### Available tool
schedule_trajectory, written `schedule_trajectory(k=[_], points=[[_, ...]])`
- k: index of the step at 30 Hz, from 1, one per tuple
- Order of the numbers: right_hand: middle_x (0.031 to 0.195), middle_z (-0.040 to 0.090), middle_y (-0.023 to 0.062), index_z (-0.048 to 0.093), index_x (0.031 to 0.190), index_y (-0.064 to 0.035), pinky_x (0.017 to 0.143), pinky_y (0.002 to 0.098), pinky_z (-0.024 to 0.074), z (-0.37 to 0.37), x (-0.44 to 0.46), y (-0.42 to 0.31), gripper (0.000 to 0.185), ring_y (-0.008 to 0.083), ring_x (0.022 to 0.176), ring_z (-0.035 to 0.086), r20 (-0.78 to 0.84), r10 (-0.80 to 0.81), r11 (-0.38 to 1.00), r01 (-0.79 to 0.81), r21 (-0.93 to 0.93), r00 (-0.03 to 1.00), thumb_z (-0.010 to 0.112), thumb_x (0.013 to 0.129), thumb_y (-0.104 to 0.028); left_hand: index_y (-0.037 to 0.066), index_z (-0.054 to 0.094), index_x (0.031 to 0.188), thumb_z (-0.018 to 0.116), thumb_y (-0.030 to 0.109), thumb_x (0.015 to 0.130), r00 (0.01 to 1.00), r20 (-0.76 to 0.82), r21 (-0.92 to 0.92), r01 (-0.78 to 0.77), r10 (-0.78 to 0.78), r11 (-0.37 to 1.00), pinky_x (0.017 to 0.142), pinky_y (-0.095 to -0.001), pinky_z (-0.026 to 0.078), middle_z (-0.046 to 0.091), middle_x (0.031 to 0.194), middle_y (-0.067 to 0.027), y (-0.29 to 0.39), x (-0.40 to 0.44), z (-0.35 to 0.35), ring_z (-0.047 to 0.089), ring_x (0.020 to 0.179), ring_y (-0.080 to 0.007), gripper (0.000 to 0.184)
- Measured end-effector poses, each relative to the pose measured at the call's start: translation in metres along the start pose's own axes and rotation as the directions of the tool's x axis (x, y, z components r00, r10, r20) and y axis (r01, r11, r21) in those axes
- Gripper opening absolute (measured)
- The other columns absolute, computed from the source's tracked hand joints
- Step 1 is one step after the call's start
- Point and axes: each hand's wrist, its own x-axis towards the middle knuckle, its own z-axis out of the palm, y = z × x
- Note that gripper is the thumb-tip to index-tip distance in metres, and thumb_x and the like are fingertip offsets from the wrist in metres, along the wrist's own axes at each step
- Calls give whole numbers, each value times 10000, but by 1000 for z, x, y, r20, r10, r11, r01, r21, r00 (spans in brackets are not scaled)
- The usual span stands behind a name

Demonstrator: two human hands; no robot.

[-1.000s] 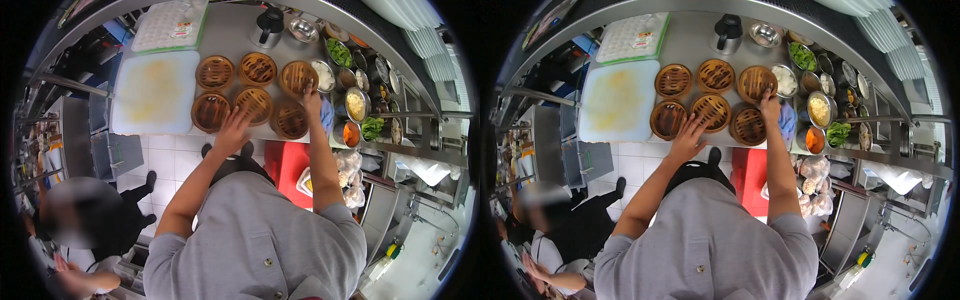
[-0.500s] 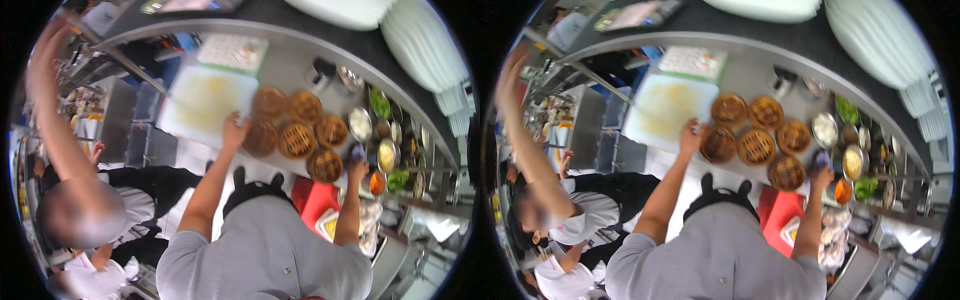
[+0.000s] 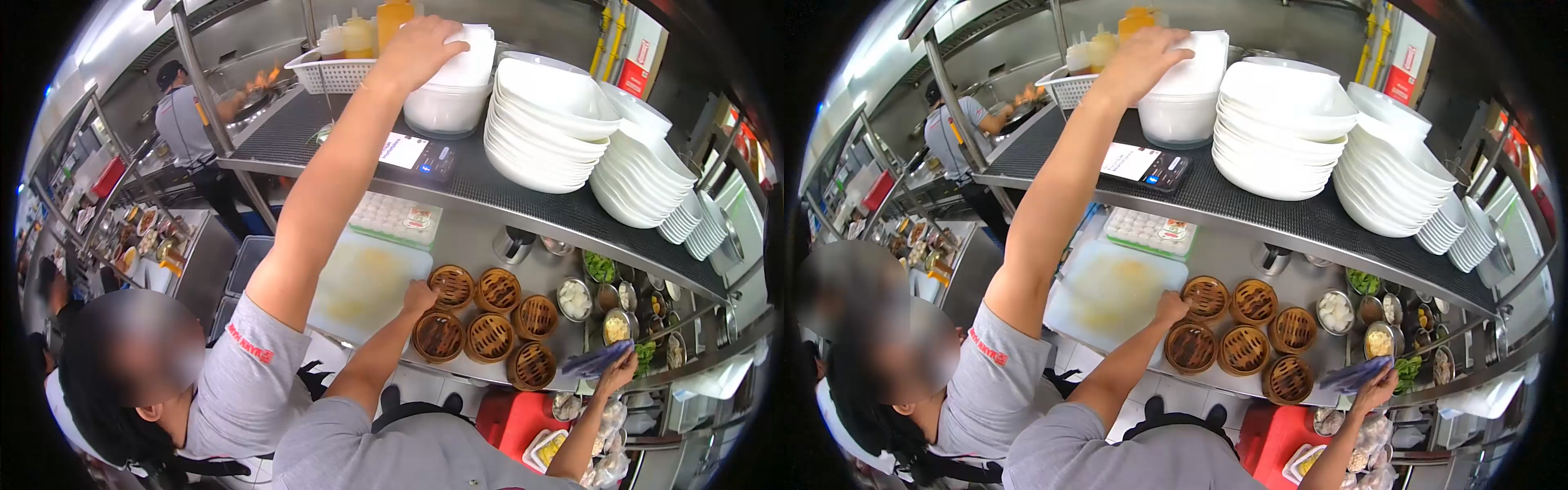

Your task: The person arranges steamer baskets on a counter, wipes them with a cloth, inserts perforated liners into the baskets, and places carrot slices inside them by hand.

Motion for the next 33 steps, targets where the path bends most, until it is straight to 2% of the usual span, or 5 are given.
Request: schedule_trajectory(k=[6, 13, 20, 27, 33], points=[[687, 498, 128, 515, 830, 13, 595, 359, 397, -48, 42, -63, 384, 243, 607, 400, -156, -55, 995, 67, 75, 986, 524, 1062, -293, 87, 688, 1088, 631, 279, 859, 853, 338, -131, 461, -397, 878, 920, -403, 493, 656, 1121, -164, 112, -102, 38, 591, 1091, -346, 304], [1061, 713, 88, 645, 1167, -26, 828, 408, 581, -77, 26, -106, 369, 240, 927, 689, 730, 284, 81, -774, 628, 622, 527, 1047, -353, -88, 684, 996, 756, 474, 749, -291, 864, 94, 895, -410, -437, 824, -478, 535, 699, 989, -297, 359, -342, 69, 674, 954, -452, 619], [1351, 608, 148, 554, 1346, -12, 1100, 502, 410, -79, -22, -174, 464, 310, 1238, 577, 654, -119, -308, -655, 691, 747, 569, 956, -263, -44, 459, 1338, 737, 151, 786, -221, 839, -424, 308, -498, -852, 858, -367, 546, 608, 1194, -181, 314, -303, -1, 639, 1023, -260, 649], [1284, 613, 86, 482, 1405, -21, 983, 370, 520, -6, -112, -351, 509, 212, 1140, 613, 777, -323, -267, -840, 472, 540, 650, 949, -171, -125, 512, 1311, 717, 145, 850, -142, 803, -404, 584, -579, -704, 907, -299, 513, 665, 1125, -158, 263, -269, -129, 646, 999, -196, 572], [1047, 604, 130, 615, 1176, -13, 740, 344, 516, 32, -180, -456, 389, 250, 866, 619, 352, -675, 456, -8, 890, 649, 738, 808, 9, -93, 573, 1260, 765, 225, 848, -131, 652, -316, 848, -747, -425, 858, -316, 543, 718, 1054, -171, 236, -230, -223, 684, 961, -188, 555]])
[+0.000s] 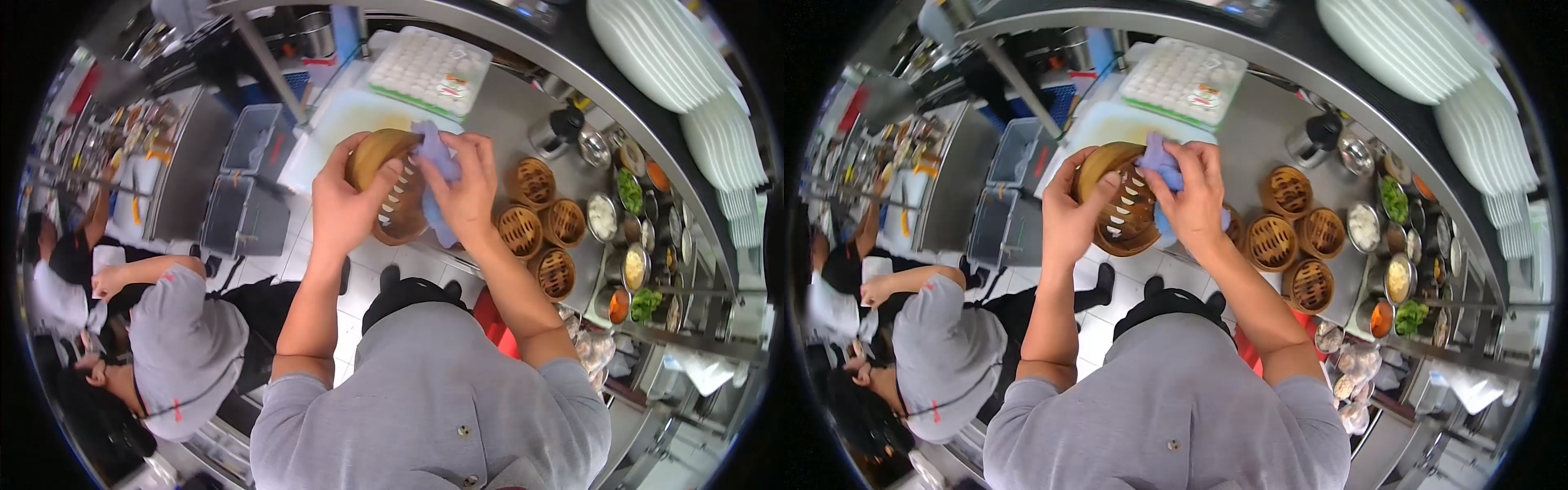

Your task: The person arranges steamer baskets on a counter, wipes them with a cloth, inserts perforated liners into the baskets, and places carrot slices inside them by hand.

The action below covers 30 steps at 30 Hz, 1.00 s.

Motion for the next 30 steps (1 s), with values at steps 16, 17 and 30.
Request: schedule_trajectory(k=[16, 17, 30], points=[[810, 562, 32, 549, 974, -51, 555, 299, 433, 172, -65, -62, 122, 113, 686, 533, 747, 519, 195, -908, 370, 415, 650, 949, -115, -55, 579, 1292, 836, 206, 770, 715, -369, 613, -293, 594, 734, 877, -344, 551, 714, 1088, -191, -20, -45, -136, 713, 974, -251, 637], [824, 575, 26, 590, 1022, -38, 623, 290, 476, 163, -63, -70, 173, 119, 726, 560, 890, 423, -66, -973, 221, 173, 653, 971, -191, -63, 584, 1281, 828, 210, 793, 689, -488, 510, -272, 535, 816, 884, -333, 542, 714, 1079, -174, -23, -42, -155, 701, 969, -226, 609], [1049, 550, 116, 610, 1272, -78, 657, 381, 559, 197, -16, -118, 489, 287, 896, 617, 382, -533, 844, 508, 174, 755, 647, 792, 7, -94, 635, 1177, 790, 257, 842, 809, -565, 224, -42, 165, 974, 856, -303, 534, 718, 1026, -150, 1, -46, -222, 675, 934, -168, 510]])
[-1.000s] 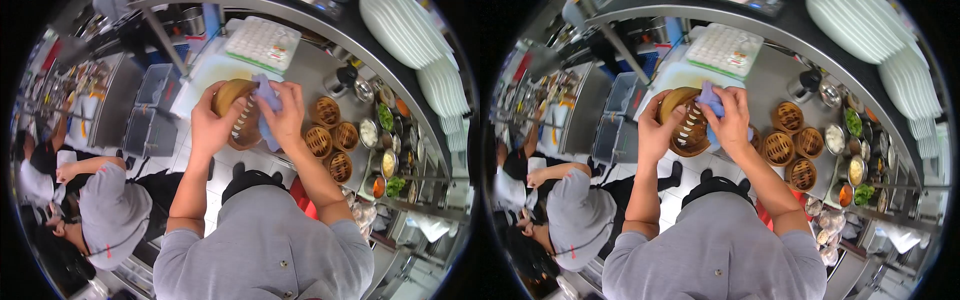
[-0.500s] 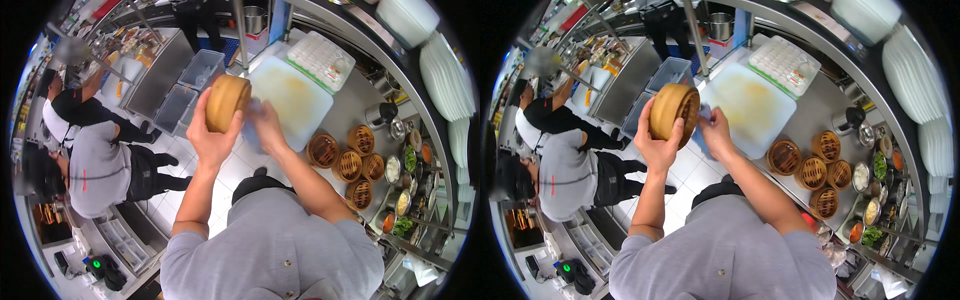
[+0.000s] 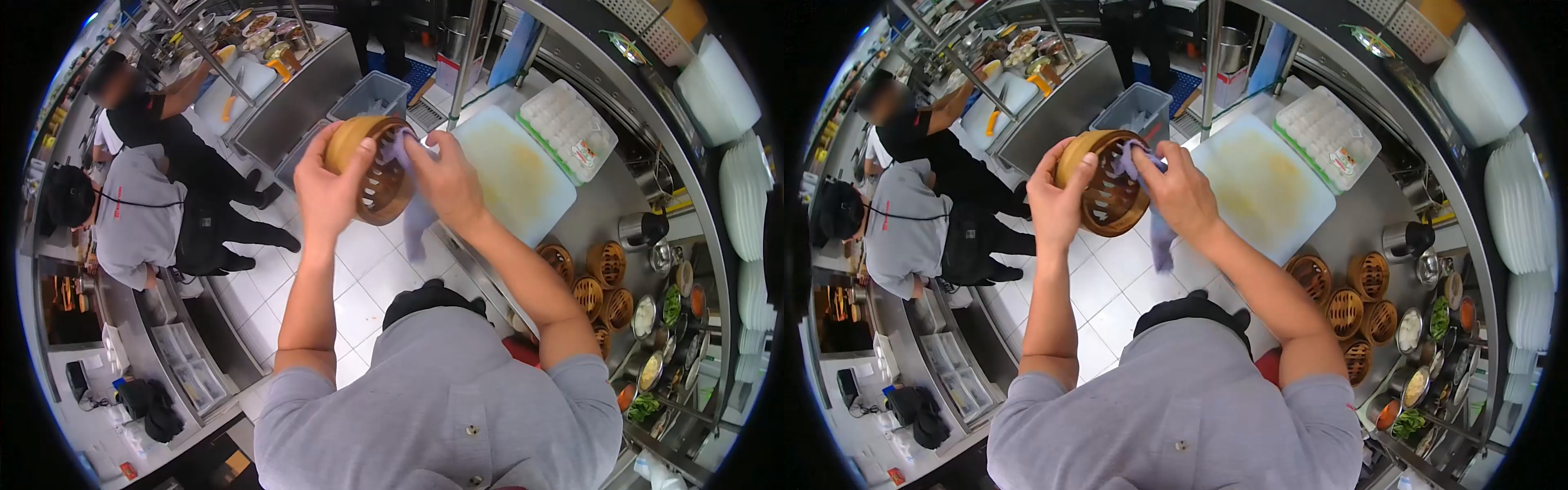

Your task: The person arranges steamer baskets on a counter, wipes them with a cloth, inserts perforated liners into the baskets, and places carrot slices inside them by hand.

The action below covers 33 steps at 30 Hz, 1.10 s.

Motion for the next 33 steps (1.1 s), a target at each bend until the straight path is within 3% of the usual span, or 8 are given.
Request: schedule_trajectory(k=[5, 8, 13, 16, 19, 23, 28, 33], points=[[941, 515, 111, 562, 1266, -22, 641, 376, 568, 15, 1, 1, 450, 288, 810, 615, 152, 1, 981, 28, -193, 988, 603, 818, -26, -79, 618, 1221, 799, 279, 817, 977, 31, 277, -211, 211, 937, 855, -350, 553, 730, 1007, -223, 13, -3, 9, 732, 924, -267, 570], [918, 541, 125, 587, 1192, -2, 635, 386, 562, 20, -6, 2, 335, 320, 799, 631, 251, 168, 982, -139, -130, 953, 596, 858, -25, -65, 631, 1215, 795, 241, 833, 949, 8, 312, -303, 317, 900, 864, -311, 543, 733, 1028, -164, 8, 1, 15, 700, 944, -178, 517], [862, 566, 142, 604, 1190, -15, 622, 394, 553, 12, -8, 11, 271, 362, 764, 636, 164, 159, 963, -189, 191, 974, 581, 922, -53, -69, 656, 1184, 798, 306, 808, 986, -64, 243, -134, 154, 961, 856, -343, 551, 736, 994, -209, -11, 27, 2, 733, 914, -271, 550], [897, 555, 122, 606, 1245, -66, 596, 381, 550, 10, 3, 20, 356, 316, 760, 641, -38, 22, 996, -19, 89, 999, 600, 889, -60, -71, 663, 1178, 793, 312, 811, 998, 9, 216, -65, 65, 974, 876, -342, 545, 740, 998, -192, -15, 26, 4, 725, 932, -258, 546], [958, 522, 78, 615, 1249, -112, 585, 352, 566, 17, 4, 28, 436, 217, 759, 641, 118, -70, 962, 98, -253, 991, 612, 814, -83, -72, 662, 1180, 791, 307, 810, 998, 56, 191, -26, 16, 981, 874, -343, 547, 741, 1002, -189, -9, 23, 7, 724, 936, -245, 545], [968, 537, 108, 605, 1238, -105, 599, 366, 574, 29, -15, 15, 397, 262, 727, 642, 192, 20, 965, 32, -262, 981, 607, 842, -69, -72, 658, 1185, 796, 317, 809, 996, 74, 225, -59, 43, 973, 862, -332, 549, 741, 1005, -184, -11, 16, 15, 723, 931, -221, 558], [812, 620, 155, 662, 1008, -6, 636, 388, 522, 27, -28, 12, 155, 306, 657, 643, 255, 283, 877, -357, 321, 925, 636, 891, -104, -76, 658, 1187, 785, 303, 830, 999, -40, 145, -29, 35, 989, 841, -321, 550, 739, 993, -167, -25, 27, 5, 712, 898, -207, 537], [787, 656, 167, 681, 987, 20, 664, 343, 509, 9, 6, -3, 169, 247, 689, 648, 13, 501, 775, -455, 439, 865, 658, 889, -116, -106, 638, 1194, 743, 240, 890, 1000, 18, 20, 22, -23, 1000, 851, -275, 517, 712, 1022, -129, -27, 25, 10, 656, 915, -146, 472]])
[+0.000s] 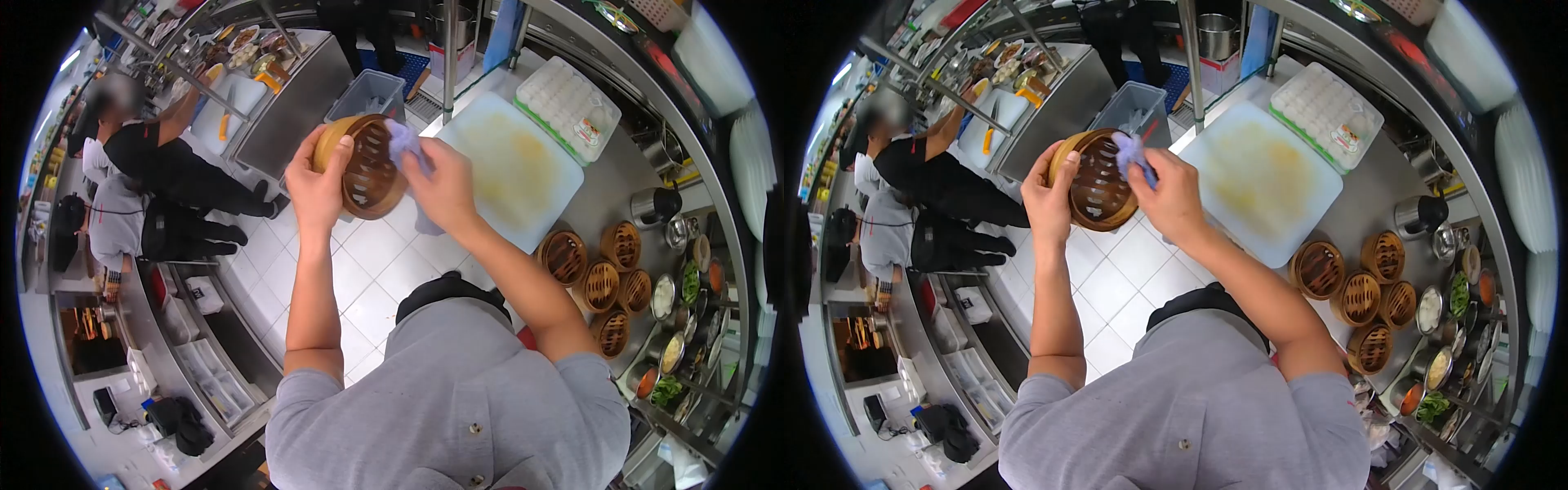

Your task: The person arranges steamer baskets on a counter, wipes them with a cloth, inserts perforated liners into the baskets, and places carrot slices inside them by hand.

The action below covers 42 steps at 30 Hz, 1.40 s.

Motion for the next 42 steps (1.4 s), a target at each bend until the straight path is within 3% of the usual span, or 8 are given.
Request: schedule_trajectory(k=[7, 13, 17, 21, 25, 32, 36, 42], points=[[961, 664, 168, 645, 1056, -1, 700, 446, 525, 16, 4, -1, 223, 375, 826, 650, -138, -170, 982, 179, 60, 976, 680, 841, -50, -109, 596, 1254, 720, 192, 920, 991, 130, -168, -1, 23, 986, 887, -264, 501, 686, 1088, -123, 7, -7, 11, 639, 972, -142, 466], [868, 641, 150, 671, 998, -1, 661, 425, 526, -5, -9, 2, 182, 356, 795, 653, 449, -374, 920, 387, 66, 812, 678, 818, -26, -104, 590, 1271, 720, 185, 919, 988, 156, -209, 16, 17, 978, 897, -273, 510, 687, 1124, -133, -10, 1, -1, 648, 997, -153, 473], [823, 632, 137, 680, 981, -5, 663, 395, 530, -15, 2, -15, 166, 350, 805, 657, 82, 174, 940, -190, 284, 981, 681, 816, -11, -106, 564, 1302, 714, 170, 921, 986, 166, -255, 33, 10, 966, 905, -274, 513, 676, 1156, -137, -16, 2, -6, 646, 1022, -156, 494], [945, 629, 104, 670, 1049, -58, 636, 403, 540, 11, -1, -4, 226, 331, 732, 660, -30, -384, 923, 383, -33, 923, 696, 826, -27, -109, 556, 1308, 717, 171, 916, 977, 210, -288, 28, 35, 957, 919, -284, 511, 675, 1160, -140, -8, -5, 1, 648, 1030, -167, 508], [982, 615, 99, 663, 1034, -76, 643, 406, 569, 6, -21, -1, 226, 316, 744, 673, 367, -486, 869, 481, 111, 793, 664, 821, -1, -105, 558, 1307, 738, 166, 888, 974, 201, -222, -61, 107, 973, 935, -298, 508, 672, 1174, -156, 2, -5, -3, 648, 1051, -188, 530], [1002, 610, 113, 663, 1059, -66, 641, 394, 582, -11, -32, 8, 246, 310, 736, 684, 600, -48, 794, 395, -462, 798, 662, 816, -24, -92, 607, 1253, 777, 196, 855, 978, 188, -11, -91, 91, 996, 918, -316, 522, 713, 1067, -156, -3, -13, 9, 674, 1000, -189, 520], [1020, 611, 163, 637, 1078, -60, 634, 439, 586, -4, -35, 3, 222, 357, 682, 685, 242, -441, 898, 421, 132, 864, 624, 856, -52, -79, 618, 1252, 773, 217, 848, 986, 125, -59, -106, 112, 993, 910, -324, 527, 715, 1085, -173, -6, -9, 8, 683, 999, -201, 524], [1000, 661, 188, 649, 984, -44, 577, 443, 548, -19, -37, 21, 118, 307, 603, 656, 371, 36, 971, 56, -234, 928, 641, 883, -104, -88, 630, 1222, 772, 231, 849, 989, 108, 213, -126, 105, 969, 899, -315, 527, 713, 1065, -161, 7, -12, 3, 684, 970, -197, 511]])
